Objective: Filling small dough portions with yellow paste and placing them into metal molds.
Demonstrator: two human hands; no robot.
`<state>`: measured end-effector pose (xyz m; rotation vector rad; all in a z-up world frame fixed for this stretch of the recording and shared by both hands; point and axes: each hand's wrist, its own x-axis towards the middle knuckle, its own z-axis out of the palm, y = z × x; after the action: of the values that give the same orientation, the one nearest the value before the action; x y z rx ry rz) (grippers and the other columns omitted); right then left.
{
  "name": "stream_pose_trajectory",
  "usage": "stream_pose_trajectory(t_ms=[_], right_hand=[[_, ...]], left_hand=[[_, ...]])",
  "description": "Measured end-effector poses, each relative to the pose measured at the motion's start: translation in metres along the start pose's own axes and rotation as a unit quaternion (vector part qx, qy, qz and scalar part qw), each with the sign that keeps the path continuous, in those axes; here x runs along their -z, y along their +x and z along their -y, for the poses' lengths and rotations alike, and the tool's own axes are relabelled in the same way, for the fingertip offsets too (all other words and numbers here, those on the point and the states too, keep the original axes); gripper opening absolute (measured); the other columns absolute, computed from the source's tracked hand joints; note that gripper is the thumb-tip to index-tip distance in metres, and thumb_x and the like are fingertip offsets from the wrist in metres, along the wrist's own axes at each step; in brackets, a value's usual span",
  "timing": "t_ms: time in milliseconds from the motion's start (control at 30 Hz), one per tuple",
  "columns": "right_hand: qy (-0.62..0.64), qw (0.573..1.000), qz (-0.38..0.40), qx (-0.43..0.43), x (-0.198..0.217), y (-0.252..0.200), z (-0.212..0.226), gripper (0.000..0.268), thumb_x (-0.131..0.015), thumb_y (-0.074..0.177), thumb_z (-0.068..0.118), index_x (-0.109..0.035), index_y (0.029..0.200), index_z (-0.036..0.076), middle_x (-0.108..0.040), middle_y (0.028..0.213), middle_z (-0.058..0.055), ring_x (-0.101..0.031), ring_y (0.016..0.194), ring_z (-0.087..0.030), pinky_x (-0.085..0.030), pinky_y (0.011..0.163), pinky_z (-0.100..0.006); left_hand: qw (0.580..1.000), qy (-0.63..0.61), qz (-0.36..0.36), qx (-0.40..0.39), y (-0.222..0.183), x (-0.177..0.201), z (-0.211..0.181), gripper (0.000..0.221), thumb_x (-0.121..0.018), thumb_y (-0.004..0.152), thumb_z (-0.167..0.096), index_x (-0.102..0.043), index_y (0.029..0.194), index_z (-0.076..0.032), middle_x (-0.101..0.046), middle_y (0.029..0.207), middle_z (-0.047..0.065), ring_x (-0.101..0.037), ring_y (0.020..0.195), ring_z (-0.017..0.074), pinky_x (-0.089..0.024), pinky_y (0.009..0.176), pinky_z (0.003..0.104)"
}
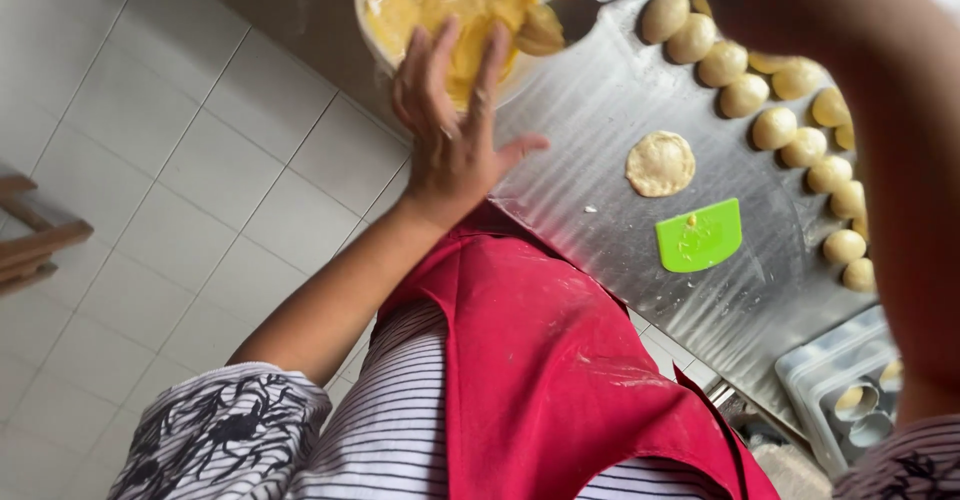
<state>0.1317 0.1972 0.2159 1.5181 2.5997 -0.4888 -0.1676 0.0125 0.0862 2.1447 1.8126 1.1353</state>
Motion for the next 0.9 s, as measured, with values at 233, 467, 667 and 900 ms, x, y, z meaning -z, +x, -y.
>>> stream_pose_trajectory(t_ms=[233,467,667,900], right_hand=[[0.115,0.959,-0.063,-0.252,-0.056,-0.159,0.024,0.012,-0.073,0.107,0.019,-0.082,0.114,0.017,-0.068,0.074,-0.008,-0.055,0.058,-0.016,-0.044,0.055,-0.035],[0.275,0.830,-0.073,-0.479,-0.099,-0.227,0.041,0.019,-0.068,0.096,0.013,-0.081,0.109,0.019,-0.069,0.073,-0.008,-0.057,0.056,-0.018,-0.045,0.055,-0.034],[0.252,0.819,-0.116,-0.503,-0.132,-0.235,0.035,0.016,-0.070,0.095,0.017,-0.082,0.104,0.018,-0.073,0.080,-0.010,-0.066,0.064,-0.026,-0.051,0.067,-0.038],[0.212,0.853,-0.117,-0.462,-0.147,-0.248,0.018,0.014,-0.071,0.095,0.016,-0.082,0.103,0.018,-0.074,0.087,-0.013,-0.070,0.078,-0.033,-0.053,0.075,-0.043]], left_hand=[[0.972,-0.015,0.148,-0.182,-0.024,-0.069,-0.069,0.104,-0.071,0.087,-0.085,-0.026,0.166,-0.035,-0.013,0.171,0.021,-0.016,0.158,0.0433,-0.011,0.127,0.066],[0.911,-0.019,0.245,-0.333,-0.035,-0.136,-0.092,0.111,-0.073,0.074,-0.087,-0.036,0.167,-0.039,-0.011,0.176,0.012,-0.006,0.161,0.0347,-0.003,0.125,0.065],[0.879,0.046,0.253,-0.401,-0.026,-0.157,-0.081,0.114,-0.072,0.071,-0.088,-0.037,0.169,-0.042,-0.010,0.177,0.010,-0.003,0.162,0.0339,0.003,0.124,0.064],[0.869,0.100,0.276,-0.399,-0.024,-0.167,-0.078,0.114,-0.065,0.069,-0.092,-0.036,0.169,-0.046,-0.008,0.177,0.008,0.003,0.160,0.0331,0.005,0.125,0.063]])
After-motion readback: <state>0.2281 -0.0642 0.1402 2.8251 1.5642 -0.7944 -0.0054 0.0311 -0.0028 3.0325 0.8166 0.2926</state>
